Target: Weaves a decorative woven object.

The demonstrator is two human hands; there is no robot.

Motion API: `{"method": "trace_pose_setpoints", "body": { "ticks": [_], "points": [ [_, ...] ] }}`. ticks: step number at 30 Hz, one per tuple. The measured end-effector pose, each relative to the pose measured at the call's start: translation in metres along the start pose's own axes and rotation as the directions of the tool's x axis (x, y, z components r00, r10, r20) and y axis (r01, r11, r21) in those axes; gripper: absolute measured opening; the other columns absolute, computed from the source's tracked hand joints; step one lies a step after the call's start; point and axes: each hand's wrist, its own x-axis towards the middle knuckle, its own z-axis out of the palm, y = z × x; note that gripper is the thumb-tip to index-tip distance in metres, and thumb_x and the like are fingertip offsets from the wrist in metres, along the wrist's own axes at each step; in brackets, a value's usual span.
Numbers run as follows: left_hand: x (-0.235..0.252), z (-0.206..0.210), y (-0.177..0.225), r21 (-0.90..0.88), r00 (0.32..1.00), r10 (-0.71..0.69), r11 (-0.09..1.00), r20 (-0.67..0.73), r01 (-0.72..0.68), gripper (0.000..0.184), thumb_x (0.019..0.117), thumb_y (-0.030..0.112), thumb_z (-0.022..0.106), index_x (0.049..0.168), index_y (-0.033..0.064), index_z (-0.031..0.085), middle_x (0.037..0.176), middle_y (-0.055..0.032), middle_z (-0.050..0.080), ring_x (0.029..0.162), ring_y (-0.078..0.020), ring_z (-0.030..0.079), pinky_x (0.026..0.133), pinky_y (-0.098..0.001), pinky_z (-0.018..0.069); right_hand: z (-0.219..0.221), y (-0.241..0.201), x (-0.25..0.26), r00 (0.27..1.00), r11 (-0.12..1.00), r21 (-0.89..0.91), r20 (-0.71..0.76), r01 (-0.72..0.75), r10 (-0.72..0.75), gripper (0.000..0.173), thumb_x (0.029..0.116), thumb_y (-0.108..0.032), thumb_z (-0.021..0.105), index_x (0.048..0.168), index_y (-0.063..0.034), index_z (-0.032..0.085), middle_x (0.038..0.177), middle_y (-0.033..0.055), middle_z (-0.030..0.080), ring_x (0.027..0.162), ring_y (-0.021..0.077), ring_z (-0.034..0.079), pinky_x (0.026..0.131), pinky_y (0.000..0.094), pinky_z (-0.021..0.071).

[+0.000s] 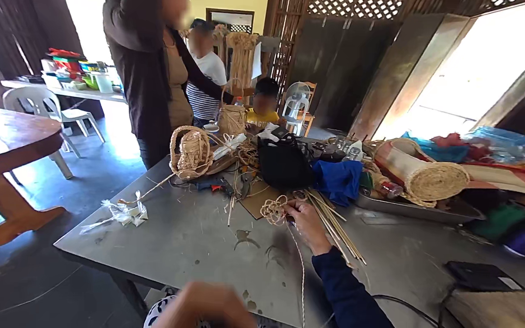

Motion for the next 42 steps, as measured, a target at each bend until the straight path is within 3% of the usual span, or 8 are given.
{"method": "trace_pose_setpoints", "body": {
  "ticks": [3, 8, 16, 21, 26, 31, 34, 42],
  "points": [
    [0.084, -0.027, -0.039, 0.34, 0.959, -0.068, 0.926, -0.274, 0.163, 0.021, 0.0977, 0.018, 0.065, 0.106, 0.0, 0.072, 0.1, -0.0055, 0.074, 0.09, -0.0078, 0.071, 0.079, -0.0266, 0.0598, 0.002, -0.001, 0.0, 0.999, 0.999, -0.011, 0.031, 0.03, -0.029, 0.006, 0.0984, 0.003, 0.06, 0.096, 0.0035, 0.065, 0.075, 0.0003, 0.066, 0.064, 0.0041, 0.064, 0.065, 0.0208, 0.0573],
    [0.172, -0.053, -0.095, 0.474, 0.888, -0.417, 0.753, -0.195, 0.457, 0.037, 0.0994, 0.021, 0.067, 0.128, -0.0022, 0.066, 0.128, -0.0196, 0.066, 0.119, -0.0277, 0.064, 0.105, -0.0444, 0.0498, 0.005, 0.001, 0.0, 0.995, 0.992, -0.121, 0.093, 0.033, -0.021, 0.007, 0.0987, 0.001, 0.06, 0.098, 0.0048, 0.066, 0.078, 0.0021, 0.065, 0.067, 0.0047, 0.064, 0.067, 0.0219, 0.0566],
    [0.166, -0.03, -0.145, 0.45, 0.79, -0.257, 0.706, -0.557, 0.547, 0.035, 0.0988, 0.033, 0.066, 0.1, -0.0014, 0.074, 0.098, -0.0165, 0.071, 0.092, -0.0291, 0.069, 0.087, -0.0503, 0.0544, 0.007, 0.009, 0.002, 0.999, 0.978, -0.21, 0.052, 0.01, 0.001, 0.011, 0.099, -0.004, 0.062, 0.102, 0.0056, 0.068, 0.084, 0.0058, 0.068, 0.072, 0.0075, 0.065, 0.071, 0.0251, 0.0569],
    [0.153, -0.001, -0.134, 0.473, 0.791, -0.527, 0.636, -0.312, 0.61, 0.045, 0.1003, 0.042, 0.063, 0.1, -0.0013, 0.075, 0.094, -0.0177, 0.074, 0.092, -0.0339, 0.071, 0.087, -0.0582, 0.0537, 0.009, 0.007, 0.002, 0.999, 0.969, -0.246, -0.043, -0.007, -0.004, 0.011, 0.0963, -0.006, 0.066, 0.098, 0.003, 0.071, 0.081, 0.0043, 0.067, 0.069, 0.0056, 0.06, 0.067, 0.0244, 0.0512],
    [0.154, 0.014, -0.143, 0.348, 0.814, -0.492, 0.738, -0.309, 0.578, 0.029, 0.0971, 0.025, 0.07, 0.104, -0.0031, 0.074, 0.098, -0.0154, 0.074, 0.09, -0.0244, 0.073, 0.09, -0.0443, 0.0576, 0.008, 0.003, 0.001, 0.994, 0.988, -0.115, -0.047, -0.104, 0.1, 0.007, 0.0953, -0.003, 0.067, 0.094, 0.0029, 0.071, 0.072, 0.0009, 0.064, 0.059, 0.0037, 0.055, 0.058, 0.0209, 0.0472],
    [0.149, -0.005, -0.151, 0.587, 0.852, 0.079, 0.757, -0.517, 0.286, 0.018, 0.0932, 0.016, 0.068, 0.098, 0.0012, 0.077, 0.097, -0.016, 0.072, 0.089, -0.0279, 0.07, 0.08, -0.0439, 0.0578, 0.007, -0.005, 0.0, 0.992, 0.989, -0.109, 0.059, -0.105, 0.112, 0.007, 0.0976, -0.001, 0.064, 0.097, 0.004, 0.069, 0.069, -0.0002, 0.062, 0.051, 0.003, 0.053, 0.051, 0.0187, 0.0474],
    [0.153, -0.034, -0.153, 0.376, 0.869, -0.236, 0.829, -0.434, 0.413, 0.03, 0.101, 0.021, 0.063, 0.12, 0.0001, 0.072, 0.121, -0.0169, 0.07, 0.116, -0.0262, 0.065, 0.103, -0.0445, 0.0498, 0.01, -0.007, -0.003, 0.988, 0.983, -0.176, 0.136, -0.052, 0.077, 0.009, 0.0976, -0.004, 0.065, 0.097, 0.0031, 0.069, 0.073, 0.0003, 0.063, 0.056, 0.0037, 0.055, 0.055, 0.0205, 0.0481],
    [0.152, -0.036, -0.163, 0.206, 0.851, -0.418, 0.846, -0.318, 0.492, 0.012, 0.0912, 0.012, 0.075, 0.095, 0.0007, 0.073, 0.088, -0.0027, 0.07, 0.079, -0.0043, 0.065, 0.079, -0.0253, 0.0547, 0.014, -0.003, -0.006, 0.992, 0.971, -0.227, 0.113, 0.071, -0.046, 0.008, 0.0953, -0.004, 0.067, 0.096, 0.0013, 0.073, 0.077, 0.0004, 0.068, 0.06, 0.0017, 0.059, 0.059, 0.0192, 0.0512]
  ]
}}
